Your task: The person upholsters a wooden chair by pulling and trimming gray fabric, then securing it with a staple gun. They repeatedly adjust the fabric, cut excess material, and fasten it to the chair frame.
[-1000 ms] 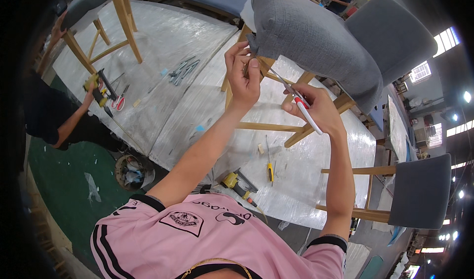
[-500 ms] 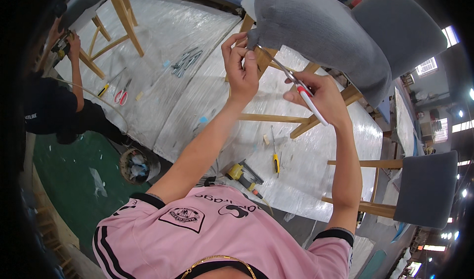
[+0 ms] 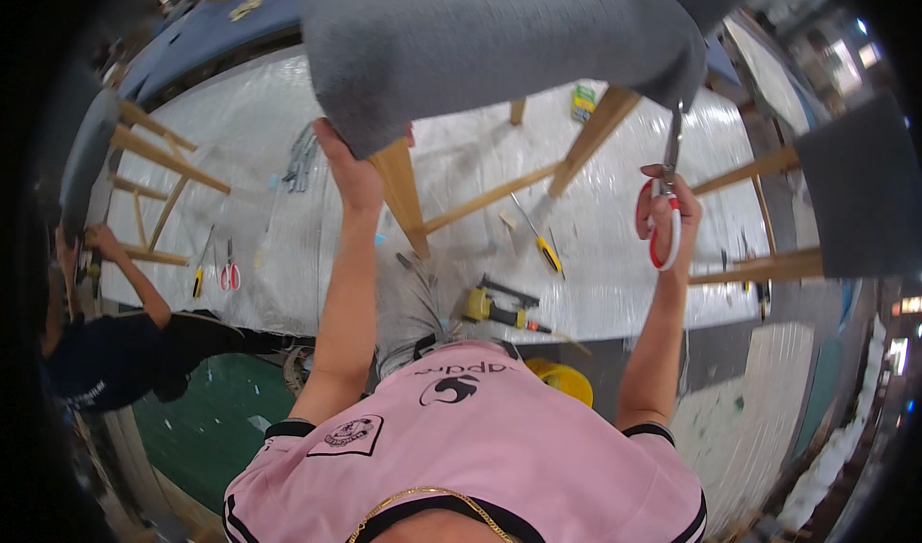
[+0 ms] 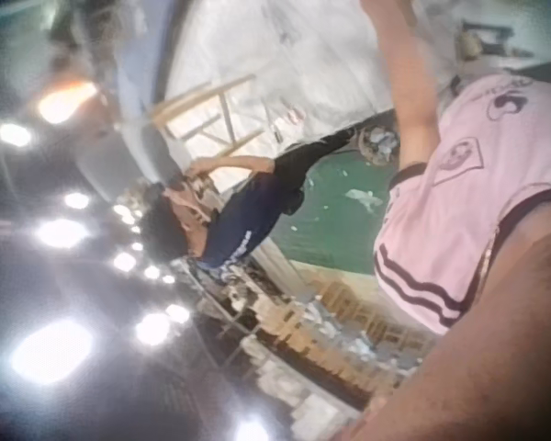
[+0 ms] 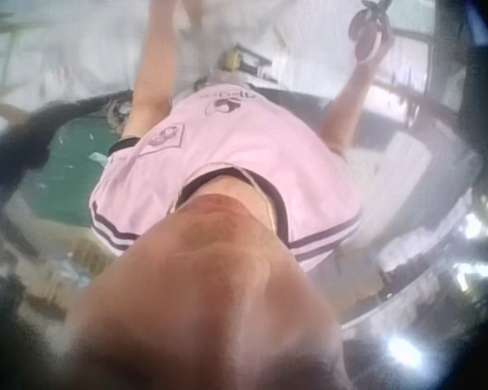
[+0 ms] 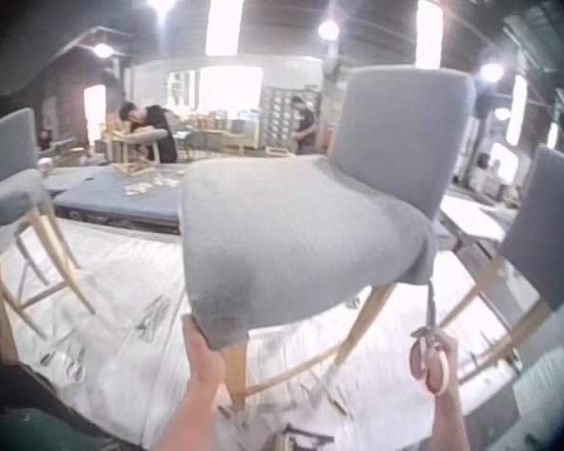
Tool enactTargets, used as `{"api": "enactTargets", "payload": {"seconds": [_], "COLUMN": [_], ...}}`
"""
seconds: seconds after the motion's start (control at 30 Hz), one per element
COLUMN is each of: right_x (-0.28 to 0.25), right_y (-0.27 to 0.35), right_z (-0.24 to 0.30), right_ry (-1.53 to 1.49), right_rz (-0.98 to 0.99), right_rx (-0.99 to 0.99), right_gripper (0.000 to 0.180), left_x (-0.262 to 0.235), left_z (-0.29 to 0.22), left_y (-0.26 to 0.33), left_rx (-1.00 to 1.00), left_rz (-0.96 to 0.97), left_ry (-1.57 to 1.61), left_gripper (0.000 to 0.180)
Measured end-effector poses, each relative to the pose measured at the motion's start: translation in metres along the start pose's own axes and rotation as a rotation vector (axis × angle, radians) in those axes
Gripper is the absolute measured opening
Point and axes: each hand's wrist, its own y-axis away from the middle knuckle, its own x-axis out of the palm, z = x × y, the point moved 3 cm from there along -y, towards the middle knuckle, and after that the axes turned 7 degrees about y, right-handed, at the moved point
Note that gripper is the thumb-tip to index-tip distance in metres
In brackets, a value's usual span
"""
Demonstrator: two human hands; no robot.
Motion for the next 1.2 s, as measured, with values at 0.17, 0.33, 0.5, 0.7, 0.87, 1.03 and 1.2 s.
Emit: {"api": "enactTargets", "payload": {"seconds": [0.17,0.33,0.5,0.7,0.87,1.03,1.2], "right_x": [-0.006,-0.014,-0.023,-0.033,-0.03,-0.05,-0.046], "right_y": [0.081,0.101,0.105,0.094,0.063,0.035,0.014], "right_z": [-0.025,-0.006,0.026,0.072,0.112,0.124,0.138], "right_ry": [-0.033,-0.051,-0.019,0.08,0.299,0.619,0.679], "right_rz": [-0.105,-0.163,-0.18,-0.157,-0.094,0.207,0.251], "right_rx": [0.225,0.249,0.236,0.248,0.119,0.182,0.216], "right_gripper": [0.065,0.07,0.068,0.065,0.066,0.08,0.084], "left_x": [0.071,0.148,0.216,0.242,0.246,0.24,0.238], "left_z": [-0.025,-0.031,-0.025,-0.027,-0.012,-0.008,-0.002], "left_y": [0.003,0.022,0.017,0.016,0.016,0.014,0.011], "left_rx": [0.1,-0.016,0.133,0.048,0.145,0.324,0.32], "left_rz": [0.071,0.138,0.169,0.046,0.094,0.171,0.168], "left_ry": [-0.15,-0.148,-0.032,0.177,0.223,0.19,0.232], "left_gripper": [0.07,0.083,0.094,0.058,0.044,0.046,0.041]}}
